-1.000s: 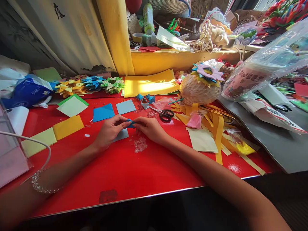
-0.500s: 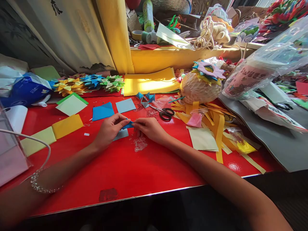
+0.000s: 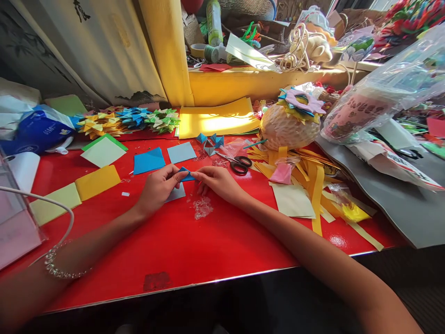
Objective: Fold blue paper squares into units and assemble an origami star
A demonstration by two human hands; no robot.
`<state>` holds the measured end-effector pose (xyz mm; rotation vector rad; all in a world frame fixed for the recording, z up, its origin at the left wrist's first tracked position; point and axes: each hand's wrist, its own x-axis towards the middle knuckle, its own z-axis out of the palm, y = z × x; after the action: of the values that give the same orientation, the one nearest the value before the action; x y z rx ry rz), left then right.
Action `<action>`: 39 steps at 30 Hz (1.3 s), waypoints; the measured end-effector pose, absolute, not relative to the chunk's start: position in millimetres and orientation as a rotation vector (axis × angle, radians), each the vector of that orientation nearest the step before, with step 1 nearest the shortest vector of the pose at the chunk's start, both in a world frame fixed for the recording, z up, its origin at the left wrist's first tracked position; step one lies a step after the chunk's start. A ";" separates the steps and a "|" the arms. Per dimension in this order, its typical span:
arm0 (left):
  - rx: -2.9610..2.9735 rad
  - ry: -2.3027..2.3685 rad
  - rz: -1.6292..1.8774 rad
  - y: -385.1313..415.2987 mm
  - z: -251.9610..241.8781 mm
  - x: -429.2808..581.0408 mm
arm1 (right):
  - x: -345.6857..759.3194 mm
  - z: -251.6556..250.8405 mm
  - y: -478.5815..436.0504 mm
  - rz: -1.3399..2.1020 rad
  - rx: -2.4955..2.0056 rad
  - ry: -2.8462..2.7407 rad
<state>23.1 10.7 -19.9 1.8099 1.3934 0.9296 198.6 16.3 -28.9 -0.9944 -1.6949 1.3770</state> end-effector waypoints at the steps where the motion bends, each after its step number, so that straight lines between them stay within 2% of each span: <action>1: 1.814 1.391 0.930 10.3 -19.6 23.2 | 198.7 -29.4 16.2 1.378 -0.973 -1.700; 6: 1.810 1.397 0.922 9.4 -19.2 24.1 | 199.5 -30.2 13.4 1.352 -0.961 -1.759; 12: 1.801 1.405 0.938 9.6 -19.0 25.0 | 198.6 -24.5 10.7 0.981 -1.120 -1.957; 17: 1.805 1.354 0.942 10.5 -20.9 25.1 | 195.9 -24.1 10.7 0.814 -1.201 -1.989; 29: 1.859 1.328 0.948 12.6 -25.6 23.3 | 201.1 -34.3 17.0 1.082 -1.050 -1.817; 39: 1.941 1.327 0.868 9.0 -19.4 23.3 | 201.1 -35.8 17.6 0.990 -1.084 -1.808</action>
<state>23.3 9.0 -19.4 1.9414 1.3269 0.8677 201.1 17.6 -35.8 -1.0842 -1.8080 0.9901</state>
